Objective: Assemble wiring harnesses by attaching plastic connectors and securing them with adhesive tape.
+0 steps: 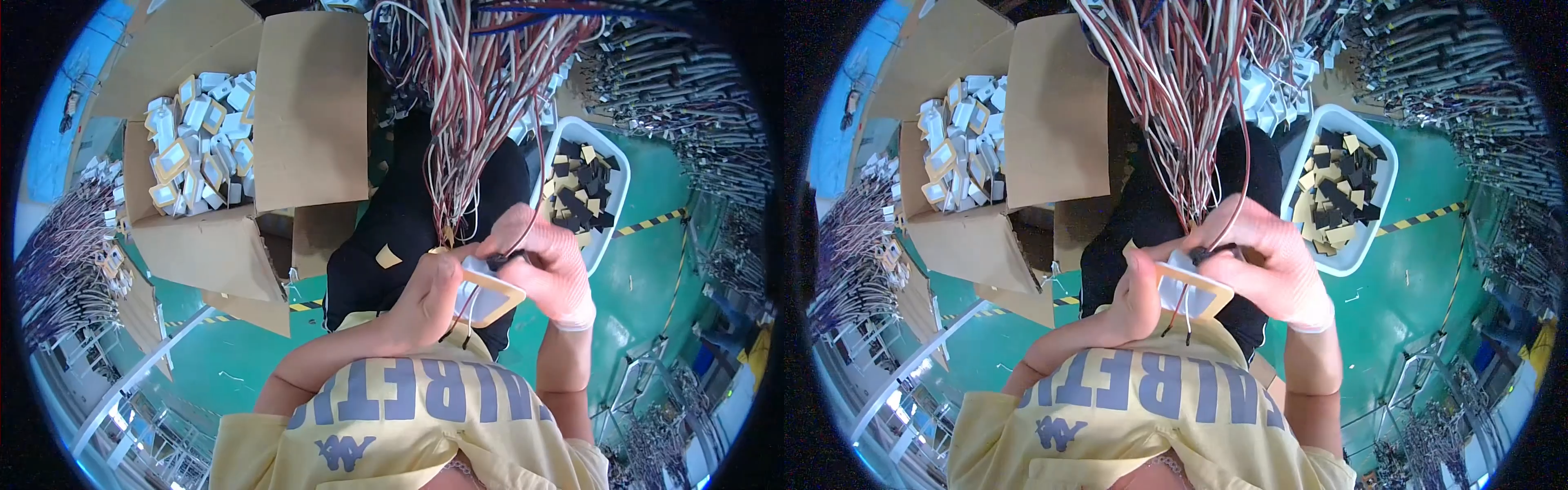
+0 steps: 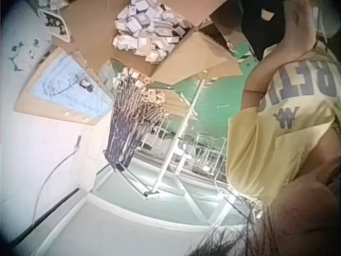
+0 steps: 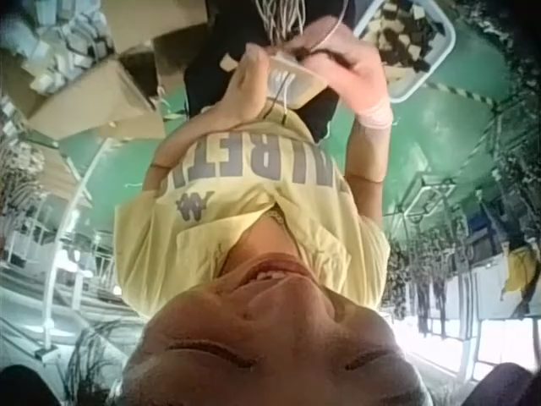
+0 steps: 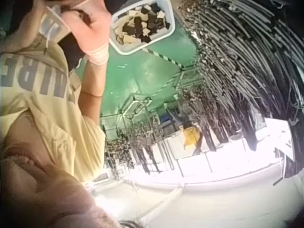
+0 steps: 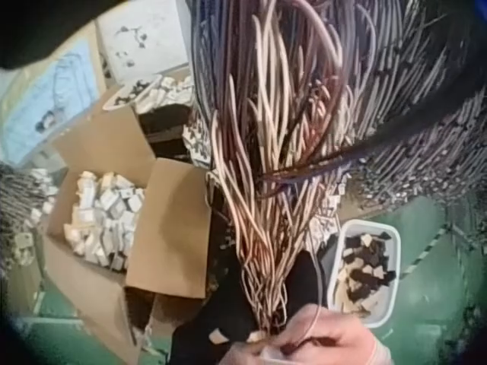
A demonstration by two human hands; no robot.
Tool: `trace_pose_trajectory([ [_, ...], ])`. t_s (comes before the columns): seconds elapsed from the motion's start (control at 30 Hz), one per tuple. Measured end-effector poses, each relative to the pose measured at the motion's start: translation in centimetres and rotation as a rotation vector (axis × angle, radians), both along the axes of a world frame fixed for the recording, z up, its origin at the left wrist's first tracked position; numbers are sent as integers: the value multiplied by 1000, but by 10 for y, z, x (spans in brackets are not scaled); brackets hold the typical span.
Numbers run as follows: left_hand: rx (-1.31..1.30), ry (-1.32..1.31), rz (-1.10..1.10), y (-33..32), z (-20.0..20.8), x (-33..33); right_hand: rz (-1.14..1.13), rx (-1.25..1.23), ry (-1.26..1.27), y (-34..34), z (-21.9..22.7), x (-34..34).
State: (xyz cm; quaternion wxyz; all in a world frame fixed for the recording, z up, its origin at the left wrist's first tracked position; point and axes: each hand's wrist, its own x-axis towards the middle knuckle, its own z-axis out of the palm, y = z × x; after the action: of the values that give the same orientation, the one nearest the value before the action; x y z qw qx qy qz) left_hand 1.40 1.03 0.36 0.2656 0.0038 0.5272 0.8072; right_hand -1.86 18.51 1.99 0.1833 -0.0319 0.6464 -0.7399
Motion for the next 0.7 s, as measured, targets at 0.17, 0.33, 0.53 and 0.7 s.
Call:
trace_pose_trajectory([
  [0.17, -69, 2, -14, -1, -1, -7, 15, 110, -168, 1, 9, -7],
  [0.33, 46, -292, 77, 4, 3, -24, -358, 51, -310, 7, 11, 38],
  [0.53, 110, -178, 141, 7, 5, -22, -20, -21, -542, -15, 36, 55],
  [0.7, 166, -264, 281, 17, 19, -20, -51, -110, -448, -32, 24, 66],
])
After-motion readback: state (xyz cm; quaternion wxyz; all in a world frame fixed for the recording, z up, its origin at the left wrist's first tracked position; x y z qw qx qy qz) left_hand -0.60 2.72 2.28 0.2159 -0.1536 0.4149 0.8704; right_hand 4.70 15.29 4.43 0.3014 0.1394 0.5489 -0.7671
